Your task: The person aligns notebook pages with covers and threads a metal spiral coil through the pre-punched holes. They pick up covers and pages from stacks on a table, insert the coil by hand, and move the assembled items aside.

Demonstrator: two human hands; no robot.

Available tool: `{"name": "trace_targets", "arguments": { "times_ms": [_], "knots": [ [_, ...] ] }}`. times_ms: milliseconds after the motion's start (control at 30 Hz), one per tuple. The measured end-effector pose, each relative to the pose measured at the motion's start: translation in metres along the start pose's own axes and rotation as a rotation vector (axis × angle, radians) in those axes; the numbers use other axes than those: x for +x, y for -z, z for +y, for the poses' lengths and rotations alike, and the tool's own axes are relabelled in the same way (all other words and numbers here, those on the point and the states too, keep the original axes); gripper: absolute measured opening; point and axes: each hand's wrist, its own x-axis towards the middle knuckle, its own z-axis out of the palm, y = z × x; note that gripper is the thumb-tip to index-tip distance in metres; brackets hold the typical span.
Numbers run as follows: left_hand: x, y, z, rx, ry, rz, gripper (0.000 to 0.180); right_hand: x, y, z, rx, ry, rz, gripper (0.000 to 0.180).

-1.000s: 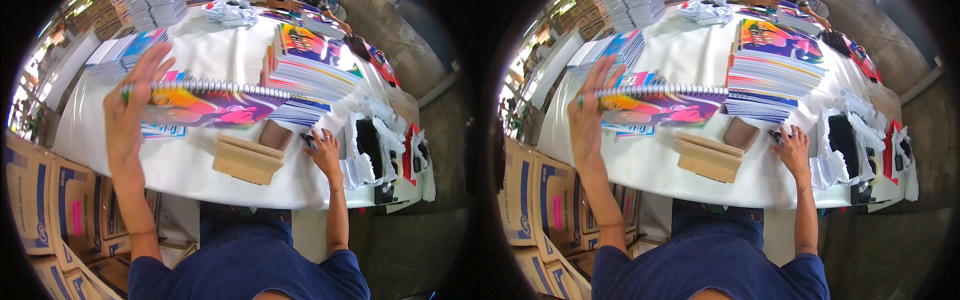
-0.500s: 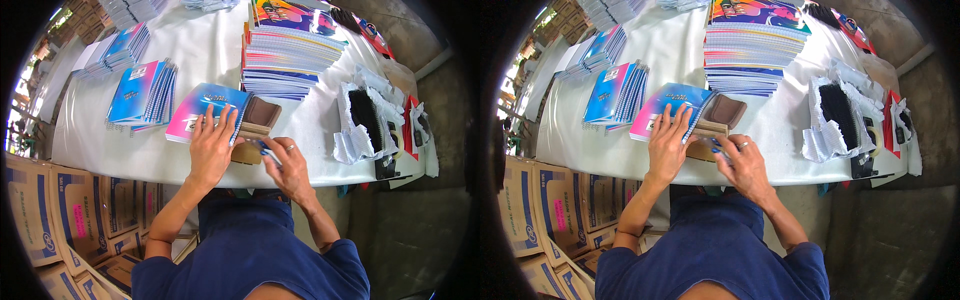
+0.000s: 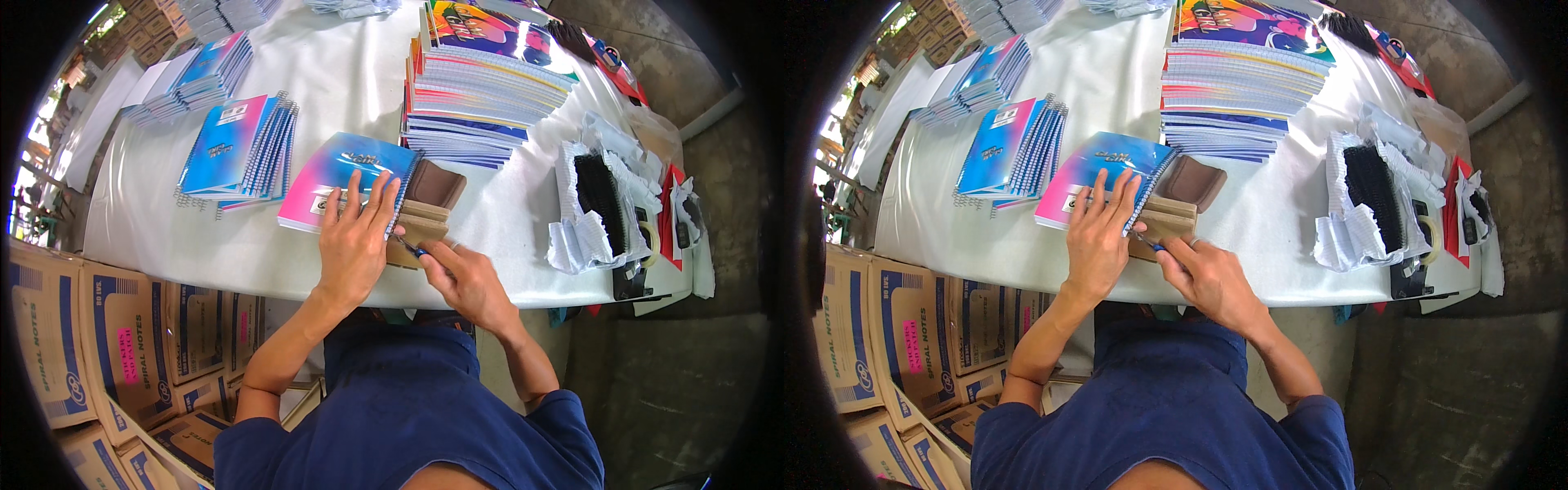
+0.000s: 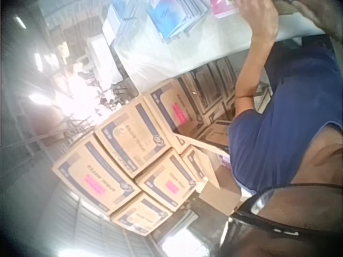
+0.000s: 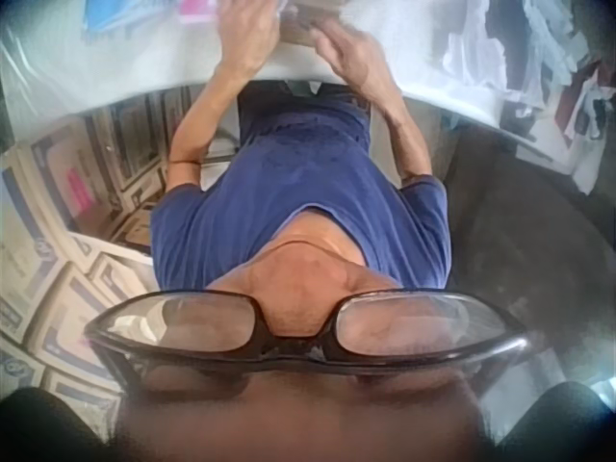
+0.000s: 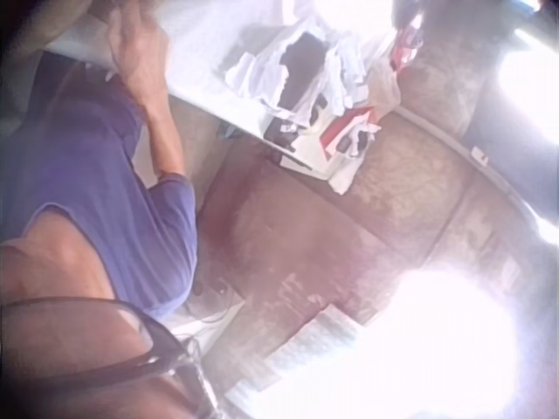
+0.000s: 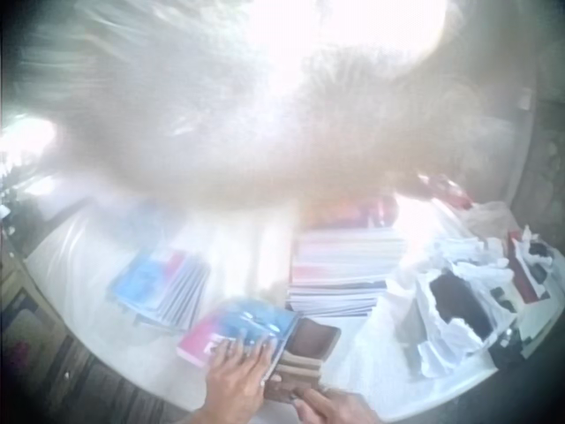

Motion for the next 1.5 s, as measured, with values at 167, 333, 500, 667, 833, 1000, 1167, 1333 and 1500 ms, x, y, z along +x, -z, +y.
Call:
{"name": "trace_targets", "arguments": {
  "times_ms": [167, 333, 500, 667, 833, 1000, 1167, 1333, 1500],
  "knots": [
    [0.003, 0.011, -0.016, 0.054, -0.078, 0.074, 0.067, 0.017, 0.021, -0.020, 0.366, -0.180, -0.327, 0.030],
    [0.052, 0.063, -0.086, 0.152, -0.014, 0.312, 0.062, 0.030, 0.038, -0.009, 0.070, -0.028, 0.098, 0.026],
    [0.066, 0.107, -0.137, 0.445, -0.007, 0.461, 0.059, 0.024, 0.041, 0.088, -0.652, -0.010, 0.316, 0.025],
    [0.006, 0.057, -0.232, 0.134, 0.188, -0.054, 0.064, 0.017, 0.063, 0.157, -0.492, 0.129, 0.326, 0.020],
    [-0.004, 0.058, -0.248, -0.162, 0.298, -0.336, 0.070, 0.079, 0.181, 0.136, -0.009, -0.181, 0.805, 0.030],
    [0.032, 0.054, -0.192, -0.039, 0.188, -0.085, 0.062, 0.167, 0.236, 0.098, 0.100, -0.423, 0.510, 0.050],
    [0.059, 0.042, -0.144, -0.153, 0.049, 0.036, 0.052, 0.179, 0.261, 0.106, 0.013, -0.459, 0.363, 0.040],
    [0.085, 0.039, -0.095, -0.507, 0.074, 0.124, 0.064, 0.150, 0.241, 0.066, 0.137, -0.175, 0.610, 0.025],
    [0.109, 0.044, -0.050, -1.204, 0.211, 0.208, 0.075, 0.076, 0.136, 0.001, 0.432, 0.013, 0.619, 0.022]
  ]
}}
